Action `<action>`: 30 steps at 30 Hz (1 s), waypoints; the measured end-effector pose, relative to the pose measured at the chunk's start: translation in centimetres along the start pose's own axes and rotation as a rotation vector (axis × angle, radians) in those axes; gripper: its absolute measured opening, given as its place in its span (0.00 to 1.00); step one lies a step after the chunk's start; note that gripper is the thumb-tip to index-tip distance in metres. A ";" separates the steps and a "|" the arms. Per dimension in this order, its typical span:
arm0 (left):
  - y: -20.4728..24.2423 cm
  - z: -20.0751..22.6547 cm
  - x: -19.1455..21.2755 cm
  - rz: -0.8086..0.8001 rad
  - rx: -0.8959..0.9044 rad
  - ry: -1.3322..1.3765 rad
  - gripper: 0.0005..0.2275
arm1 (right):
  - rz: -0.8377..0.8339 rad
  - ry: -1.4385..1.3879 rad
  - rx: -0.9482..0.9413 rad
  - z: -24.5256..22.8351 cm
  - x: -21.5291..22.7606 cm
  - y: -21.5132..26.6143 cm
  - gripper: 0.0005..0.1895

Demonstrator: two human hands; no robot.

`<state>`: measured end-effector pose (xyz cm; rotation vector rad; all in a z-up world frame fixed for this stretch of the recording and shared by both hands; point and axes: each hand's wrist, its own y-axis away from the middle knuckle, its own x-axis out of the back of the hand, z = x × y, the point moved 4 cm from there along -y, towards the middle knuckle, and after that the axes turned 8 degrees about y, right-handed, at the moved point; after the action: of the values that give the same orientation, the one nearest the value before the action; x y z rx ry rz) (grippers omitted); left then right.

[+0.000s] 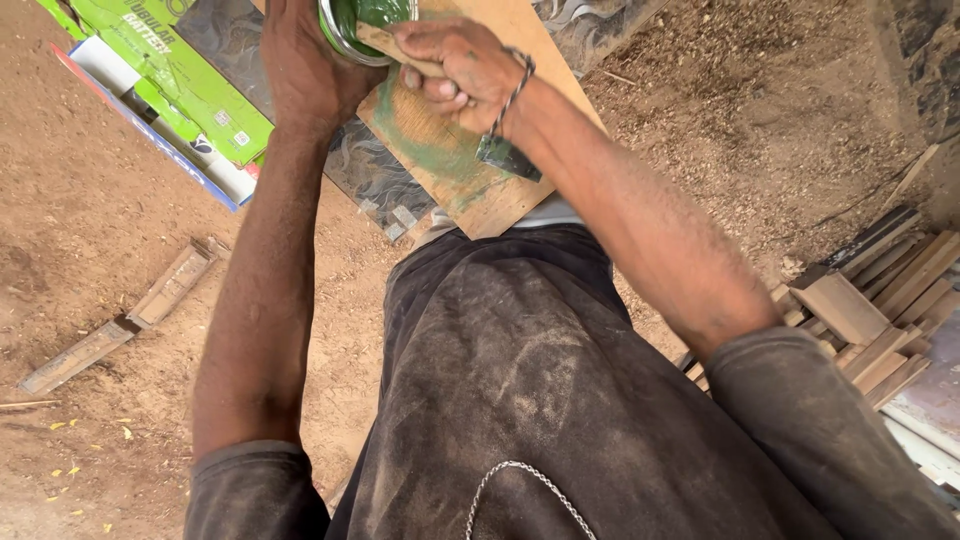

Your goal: Mixing green wood filler in a small tin and applying it to a wooden board using a spatula.

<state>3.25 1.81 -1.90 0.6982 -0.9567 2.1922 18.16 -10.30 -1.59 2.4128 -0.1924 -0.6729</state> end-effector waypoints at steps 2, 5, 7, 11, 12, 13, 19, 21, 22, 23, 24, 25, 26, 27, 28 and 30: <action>0.1 0.1 -0.1 0.006 -0.001 0.045 0.29 | -0.016 -0.085 0.034 0.8 0.0 0.1 0.23; -0.1 0.4 0.2 0.025 0.038 0.041 0.28 | -0.075 -0.146 0.072 1.2 -0.4 0.4 0.26; 0.0 0.3 0.1 0.027 0.037 0.025 0.29 | -0.103 -0.192 0.093 2.2 -0.1 0.2 0.27; -0.2 1.0 0.4 0.069 0.065 0.057 0.31 | -0.149 -0.249 0.154 3.0 -0.6 1.6 0.29; -0.2 1.2 0.5 0.078 0.067 0.052 0.31 | -0.156 -0.242 0.153 2.8 -0.9 2.1 0.29; -0.2 1.3 0.7 0.092 0.085 0.077 0.31 | -0.107 -0.220 0.158 2.7 -0.9 2.5 0.29; -0.6 2.9 1.9 0.127 0.158 0.199 0.34 | 0.061 -0.017 0.245 2.2 -0.2 4.7 0.28; -0.4 2.9 2.1 0.135 0.193 0.240 0.35 | 0.080 0.033 0.261 2.3 0.5 5.6 0.27; -0.3 2.6 2.0 0.126 0.228 0.236 0.35 | 0.117 0.059 0.280 2.1 1.0 6.2 0.27; -0.2 2.2 1.8 0.116 0.263 0.232 0.36 | 0.154 0.085 0.300 2.0 1.5 6.8 0.27; -0.1 2.0 1.8 0.123 0.269 0.230 0.36 | 0.147 0.091 0.296 1.8 2.1 7.5 0.27; 0.0 1.8 1.6 0.117 0.283 0.231 0.36 | 0.154 0.192 0.297 1.7 2.7 8.2 0.27; 0.1 1.6 1.5 0.108 0.296 0.233 0.35 | 0.161 0.292 0.299 1.6 3.3 9.0 0.26; 0.1 1.3 1.5 0.114 0.302 0.231 0.35 | 0.155 0.296 0.295 2.0 4.5 8.7 0.26; 0.0 1.2 1.3 0.104 0.256 0.188 0.35 | 0.123 0.446 0.276 2.5 5.5 8.4 0.24; 0.0 0.8 0.9 0.095 0.210 0.147 0.34 | 0.092 0.596 0.255 2.9 7.3 7.3 0.22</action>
<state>2.82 1.50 -0.78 0.5863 -0.7051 2.4146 23.14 -19.84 -2.24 2.7078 -0.1428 0.1370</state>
